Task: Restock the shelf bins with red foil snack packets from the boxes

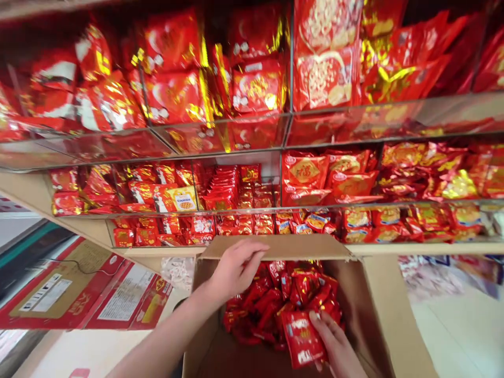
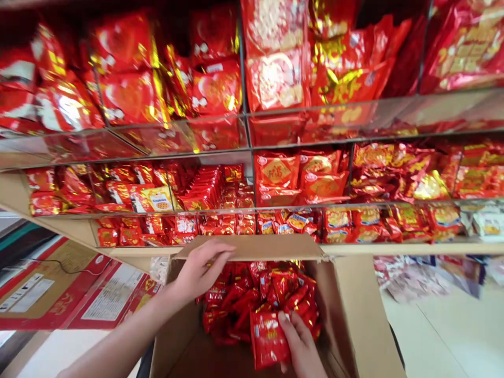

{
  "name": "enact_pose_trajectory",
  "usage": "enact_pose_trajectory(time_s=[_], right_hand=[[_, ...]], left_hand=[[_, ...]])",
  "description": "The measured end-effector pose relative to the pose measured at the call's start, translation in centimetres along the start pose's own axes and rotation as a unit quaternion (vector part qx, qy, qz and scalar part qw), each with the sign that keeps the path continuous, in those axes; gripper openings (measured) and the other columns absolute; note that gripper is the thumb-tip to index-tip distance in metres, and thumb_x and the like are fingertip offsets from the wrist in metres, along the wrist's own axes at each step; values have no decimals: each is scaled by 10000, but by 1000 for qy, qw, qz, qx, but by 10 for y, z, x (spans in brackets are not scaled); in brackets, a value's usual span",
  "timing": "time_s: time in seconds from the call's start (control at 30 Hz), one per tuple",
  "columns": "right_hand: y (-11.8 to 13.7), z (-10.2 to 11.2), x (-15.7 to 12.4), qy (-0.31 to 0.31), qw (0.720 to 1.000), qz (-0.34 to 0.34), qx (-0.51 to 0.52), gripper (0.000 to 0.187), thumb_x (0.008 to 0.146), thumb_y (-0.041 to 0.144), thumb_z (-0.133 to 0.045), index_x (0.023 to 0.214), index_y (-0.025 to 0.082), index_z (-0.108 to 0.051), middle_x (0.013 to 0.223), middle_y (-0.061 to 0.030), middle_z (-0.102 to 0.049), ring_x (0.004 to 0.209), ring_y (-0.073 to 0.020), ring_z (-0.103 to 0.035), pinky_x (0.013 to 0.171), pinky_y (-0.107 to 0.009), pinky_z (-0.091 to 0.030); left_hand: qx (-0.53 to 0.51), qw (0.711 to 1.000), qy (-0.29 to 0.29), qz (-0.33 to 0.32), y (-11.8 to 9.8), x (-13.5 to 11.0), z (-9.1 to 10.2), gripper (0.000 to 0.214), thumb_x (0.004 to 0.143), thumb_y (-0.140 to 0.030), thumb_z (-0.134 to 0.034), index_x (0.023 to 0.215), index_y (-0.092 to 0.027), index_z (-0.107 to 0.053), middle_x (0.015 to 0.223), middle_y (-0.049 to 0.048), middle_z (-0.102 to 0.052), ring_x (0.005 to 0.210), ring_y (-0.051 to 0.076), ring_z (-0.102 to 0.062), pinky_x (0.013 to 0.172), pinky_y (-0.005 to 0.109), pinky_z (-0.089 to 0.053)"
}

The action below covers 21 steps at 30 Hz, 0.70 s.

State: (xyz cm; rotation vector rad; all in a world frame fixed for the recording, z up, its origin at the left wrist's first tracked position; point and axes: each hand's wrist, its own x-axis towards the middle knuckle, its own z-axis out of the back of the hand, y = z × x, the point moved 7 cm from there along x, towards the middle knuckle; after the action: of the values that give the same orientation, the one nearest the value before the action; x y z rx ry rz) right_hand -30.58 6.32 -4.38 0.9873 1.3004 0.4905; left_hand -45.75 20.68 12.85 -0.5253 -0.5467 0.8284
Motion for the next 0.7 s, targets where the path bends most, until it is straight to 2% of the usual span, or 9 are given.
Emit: enact_pose_trajectory(time_s=[0.07, 0.1, 0.17, 0.2, 0.27, 0.4, 0.5, 0.6, 0.7], right_hand=[[16, -4, -4, 4, 997, 24, 71, 300, 730, 511, -538, 798, 220, -518, 715, -6, -609, 630, -162, -569, 544, -240, -462], [26, -8, -6, 9, 994, 41, 103, 282, 716, 490, -565, 779, 223, -503, 702, 6, -603, 626, -155, -558, 556, -235, -460], [43, -19, -9, 32, 988, 69, 137, 255, 725, 462, -569, 762, 223, -486, 683, 20, -588, 621, -144, -537, 570, -228, -453], [50, -26, -11, 48, 986, 85, 136, 247, 739, 455, -557, 757, 221, -484, 676, 24, -578, 621, -139, -527, 574, -225, -448], [61, -38, -15, 70, 984, 129, 99, 245, 760, 448, -540, 728, 211, -484, 660, 30, -547, 620, -125, -502, 588, -212, -433], [67, -50, -22, 60, 977, 204, 5, 303, 788, 488, -482, 695, 200, -492, 649, 23, -526, 621, -124, -490, 608, -203, -420], [59, -51, -21, 40, 984, 174, -4, 387, 774, 567, -438, 763, 193, -537, 742, -23, -608, 706, -167, -553, 640, -218, -446], [55, -43, -16, 2, 988, 152, -15, 450, 747, 616, -429, 807, 193, -568, 820, -50, -648, 789, -203, -585, 661, -226, -460], [59, -28, -13, -53, 975, 198, -86, 494, 767, 628, -370, 876, 195, -581, 917, -88, -649, 842, -231, -583, 686, -265, -458]], left_hand=[[-163, 972, -141, 94, 5, -42, -1, 220, 847, -351, -374, 961, -224, -513, 774, 7, -577, 664, 112, -547, 649, 242, -465], [-215, 954, -142, 153, 8, -60, -15, 244, 833, -377, -402, 1001, -225, -493, 803, 8, -576, 671, 113, -544, 656, 243, -467], [-301, 912, -101, 261, 14, -86, -50, 331, 815, -434, -412, 1053, -215, -478, 895, 28, -586, 768, 141, -557, 704, 259, -467], [-330, 890, -76, 305, 15, -95, -67, 365, 803, -459, -421, 1055, -204, -487, 938, 41, -592, 828, 161, -558, 741, 271, -460], [-359, 858, -71, 360, 19, -107, -88, 375, 780, -482, -445, 990, -183, -532, 959, 59, -606, 891, 191, -552, 797, 285, -439], [-348, 828, -178, 402, 35, -123, -95, 221, 712, -379, -579, 843, -200, -578, 919, 42, -619, 931, 203, -536, 877, 276, -386], [-376, 793, -237, 416, 49, -136, -101, 234, 635, -289, -660, 848, -229, -583, 942, 22, -617, 1017, 211, -504, 926, 267, -355], [-438, 769, -228, 405, 56, -136, -112, 288, 635, -319, -659, 901, -253, -574, 1032, 23, -599, 1127, 217, -441, 971, 276, -324], [-488, 760, -188, 387, 51, -127, -114, 350, 655, -382, -638, 967, -242, -564, 1109, 38, -578, 1172, 214, -415, 965, 289, -343]])
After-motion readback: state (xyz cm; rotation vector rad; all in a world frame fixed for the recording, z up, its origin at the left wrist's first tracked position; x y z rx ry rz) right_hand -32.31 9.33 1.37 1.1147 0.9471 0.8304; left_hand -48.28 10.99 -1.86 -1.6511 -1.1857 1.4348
